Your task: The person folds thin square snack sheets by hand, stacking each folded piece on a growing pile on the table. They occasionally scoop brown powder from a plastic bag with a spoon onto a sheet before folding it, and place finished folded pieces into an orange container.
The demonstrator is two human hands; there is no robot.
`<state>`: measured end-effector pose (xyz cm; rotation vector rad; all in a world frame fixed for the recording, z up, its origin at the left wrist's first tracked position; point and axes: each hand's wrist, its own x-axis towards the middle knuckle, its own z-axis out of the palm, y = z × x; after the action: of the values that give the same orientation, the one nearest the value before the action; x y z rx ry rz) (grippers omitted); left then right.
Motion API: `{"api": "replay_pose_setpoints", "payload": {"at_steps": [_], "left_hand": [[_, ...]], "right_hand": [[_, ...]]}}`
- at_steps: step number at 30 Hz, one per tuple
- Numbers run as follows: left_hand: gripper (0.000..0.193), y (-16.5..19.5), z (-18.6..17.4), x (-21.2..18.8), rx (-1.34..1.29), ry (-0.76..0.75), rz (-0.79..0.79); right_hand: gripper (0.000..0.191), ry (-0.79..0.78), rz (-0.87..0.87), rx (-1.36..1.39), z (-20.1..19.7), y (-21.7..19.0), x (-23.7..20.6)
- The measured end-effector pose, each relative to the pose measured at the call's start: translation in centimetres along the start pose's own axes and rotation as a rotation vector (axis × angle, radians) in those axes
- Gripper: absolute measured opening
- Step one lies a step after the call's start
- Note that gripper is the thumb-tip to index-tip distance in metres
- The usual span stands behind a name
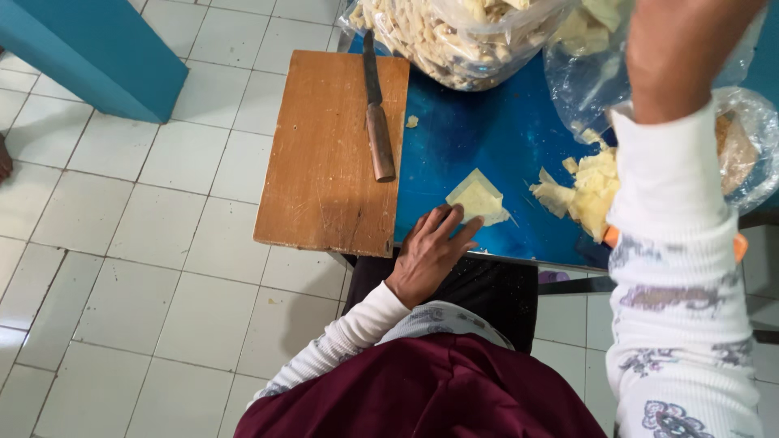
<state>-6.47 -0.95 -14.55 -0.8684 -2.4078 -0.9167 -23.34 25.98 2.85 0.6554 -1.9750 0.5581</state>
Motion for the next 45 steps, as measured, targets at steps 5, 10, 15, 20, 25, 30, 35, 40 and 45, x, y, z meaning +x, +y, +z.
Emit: {"api": "replay_pose_setpoints", "payload": {"at_steps": [5,10,15,20,25,30,35,40,45], "left_hand": [[0.037,-0.5,-0.3,-0.2,-0.075,-0.001,-0.007],[0.020,-0.9,0.3,0.1,-0.242,0.076,-0.091],[0.019,-0.6,0.7,0.0,-0.248,0.146,-0.201],[0.023,-0.7,0.6,0.1,-0.210,0.176,-0.247],[0.030,-0.6,0.9,0.5,-0.247,0.195,-0.299],[0.046,-0.6,0.7,0.8,-0.231,0.224,-0.284],[0.044,-1.2,0.7,1.5,-0.084,0.148,-0.168],[0.040,-0.7,1.6,2.4,-0.164,0.108,-0.284],[0.032,-0.7,2.1,2.3,-0.128,0.080,-0.281]], "right_hand": [[0.010,-0.218,0.361,0.154,-2.4,-5.9,-5.7],[0.011,-0.541,0.558,-0.158,-3.1,-9.8,-14.2],[0.008,-0.498,0.368,-0.439,-1.8,-10.0,-18.9],[0.005,-0.397,0.696,-0.047,-2.1,-8.9,-17.3],[0.008,-0.266,0.607,0.253,0.1,-10.6,-15.3],[0.013,-0.409,0.085,0.045,1.5,-12.5,-16.8],[0.017,-0.521,0.032,0.007,0.4,-12.2,-19.0],[0.014,-0.528,0.111,0.018,0.1,-12.2,-19.9],[0.015,-0.468,0.266,0.008,-0.3,-12.2,-19.5]]}}
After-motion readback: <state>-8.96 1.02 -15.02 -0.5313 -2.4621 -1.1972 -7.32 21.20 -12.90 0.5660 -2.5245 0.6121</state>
